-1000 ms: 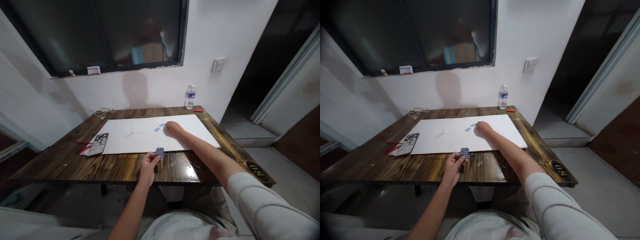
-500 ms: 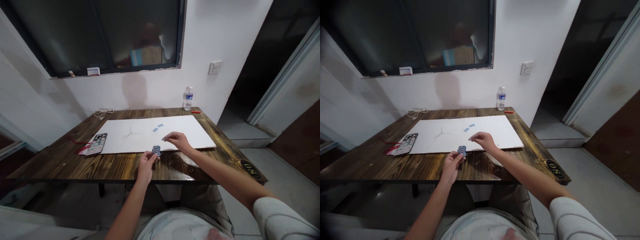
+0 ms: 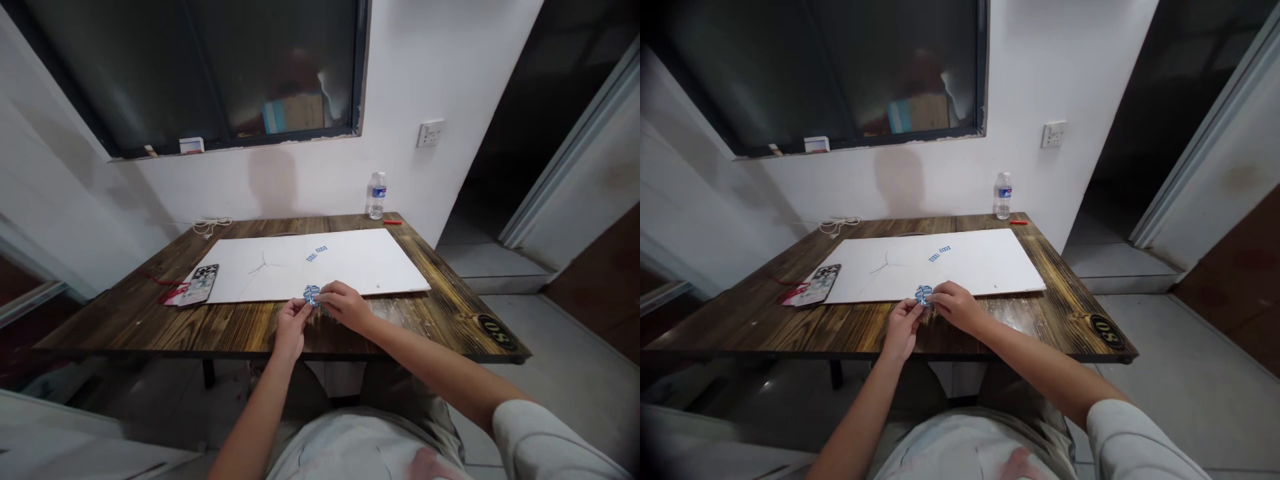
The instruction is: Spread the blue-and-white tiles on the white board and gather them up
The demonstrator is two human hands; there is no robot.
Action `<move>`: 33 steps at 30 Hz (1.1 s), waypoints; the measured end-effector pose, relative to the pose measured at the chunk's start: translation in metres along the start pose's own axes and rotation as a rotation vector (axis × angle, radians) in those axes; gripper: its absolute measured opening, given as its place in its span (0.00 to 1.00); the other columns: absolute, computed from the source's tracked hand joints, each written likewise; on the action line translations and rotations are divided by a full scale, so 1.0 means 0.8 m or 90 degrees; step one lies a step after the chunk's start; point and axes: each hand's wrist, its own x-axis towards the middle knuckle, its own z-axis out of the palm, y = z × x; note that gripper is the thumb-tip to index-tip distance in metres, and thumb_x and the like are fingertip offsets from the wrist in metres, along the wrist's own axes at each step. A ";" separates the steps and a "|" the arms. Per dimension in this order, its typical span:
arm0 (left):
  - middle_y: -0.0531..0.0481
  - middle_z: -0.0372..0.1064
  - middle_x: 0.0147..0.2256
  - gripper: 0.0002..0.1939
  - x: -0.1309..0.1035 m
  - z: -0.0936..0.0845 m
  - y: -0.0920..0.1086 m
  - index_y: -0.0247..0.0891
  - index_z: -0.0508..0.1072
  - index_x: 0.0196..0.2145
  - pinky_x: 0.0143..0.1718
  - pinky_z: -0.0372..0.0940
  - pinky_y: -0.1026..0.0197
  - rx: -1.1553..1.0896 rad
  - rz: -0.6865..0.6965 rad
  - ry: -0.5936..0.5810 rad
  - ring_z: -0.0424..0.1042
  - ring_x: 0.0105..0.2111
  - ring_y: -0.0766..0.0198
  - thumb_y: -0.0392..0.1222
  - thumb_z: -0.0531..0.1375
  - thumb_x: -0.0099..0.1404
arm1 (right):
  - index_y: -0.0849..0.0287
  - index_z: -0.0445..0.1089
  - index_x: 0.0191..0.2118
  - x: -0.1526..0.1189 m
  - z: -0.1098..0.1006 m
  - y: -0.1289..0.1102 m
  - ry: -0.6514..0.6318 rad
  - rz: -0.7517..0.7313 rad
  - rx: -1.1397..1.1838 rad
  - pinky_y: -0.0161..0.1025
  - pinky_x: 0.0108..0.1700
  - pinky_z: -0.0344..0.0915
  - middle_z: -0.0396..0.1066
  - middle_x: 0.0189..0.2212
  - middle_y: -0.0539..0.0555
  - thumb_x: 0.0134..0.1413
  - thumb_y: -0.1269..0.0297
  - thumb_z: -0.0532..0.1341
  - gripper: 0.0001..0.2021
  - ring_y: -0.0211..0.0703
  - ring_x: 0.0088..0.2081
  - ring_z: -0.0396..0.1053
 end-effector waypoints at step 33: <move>0.51 0.74 0.29 0.14 0.057 0.007 0.031 0.34 0.70 0.26 0.38 0.68 0.64 0.051 -0.173 -0.160 0.74 0.31 0.67 0.36 0.72 0.46 | 0.51 0.60 0.59 0.014 -0.030 0.006 -0.133 0.081 0.052 0.40 0.41 0.69 0.60 0.48 0.59 0.60 0.74 0.53 0.23 0.39 0.41 0.67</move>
